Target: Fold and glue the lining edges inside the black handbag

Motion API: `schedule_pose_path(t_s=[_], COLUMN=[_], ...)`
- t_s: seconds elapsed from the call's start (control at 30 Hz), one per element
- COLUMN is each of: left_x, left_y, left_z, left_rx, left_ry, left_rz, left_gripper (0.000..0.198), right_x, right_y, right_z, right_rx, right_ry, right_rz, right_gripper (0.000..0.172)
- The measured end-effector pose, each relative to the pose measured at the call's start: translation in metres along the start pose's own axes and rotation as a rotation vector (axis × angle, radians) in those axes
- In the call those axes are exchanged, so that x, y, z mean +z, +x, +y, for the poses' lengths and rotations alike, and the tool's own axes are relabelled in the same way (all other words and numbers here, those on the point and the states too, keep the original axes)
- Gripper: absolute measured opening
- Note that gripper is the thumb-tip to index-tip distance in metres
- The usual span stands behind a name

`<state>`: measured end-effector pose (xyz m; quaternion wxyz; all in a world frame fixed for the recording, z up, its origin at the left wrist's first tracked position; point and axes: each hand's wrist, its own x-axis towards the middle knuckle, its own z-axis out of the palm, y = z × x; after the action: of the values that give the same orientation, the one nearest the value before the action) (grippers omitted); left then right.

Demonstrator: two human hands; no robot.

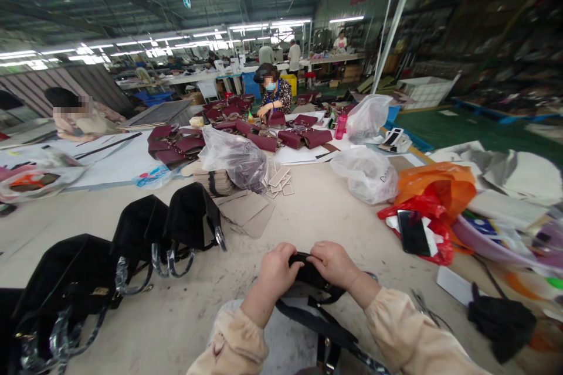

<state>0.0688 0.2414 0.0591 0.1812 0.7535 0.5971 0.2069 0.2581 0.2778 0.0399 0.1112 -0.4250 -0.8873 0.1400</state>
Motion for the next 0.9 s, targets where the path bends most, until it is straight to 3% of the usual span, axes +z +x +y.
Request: schedule_pose_path(t_s=[0.1, 0.47, 0.67, 0.9], left_x=[0.001, 0.008, 0.011, 0.014], left_y=[0.002, 0.010, 0.013, 0.013], left_z=[0.001, 0.000, 0.000, -0.002], left_rx=[0.018, -0.039, -0.058, -0.071], left_ry=[0.046, 0.119, 0.109, 0.095], left_rz=[-0.039, -0.053, -0.056, -0.050], left_gripper=[0.004, 0.014, 0.014, 0.014], right_x=[0.001, -0.007, -0.008, -0.017], right_y=[0.000, -0.013, -0.018, -0.010], right_z=[-0.001, 0.010, 0.014, 0.003], right_rx=[-0.002, 0.047, 0.115, 0.119], right_ry=[0.002, 0.031, -0.013, -0.011], right_rz=[-0.008, -0.069, -0.099, -0.136], right_gripper=[0.028, 0.027, 0.037, 0.027])
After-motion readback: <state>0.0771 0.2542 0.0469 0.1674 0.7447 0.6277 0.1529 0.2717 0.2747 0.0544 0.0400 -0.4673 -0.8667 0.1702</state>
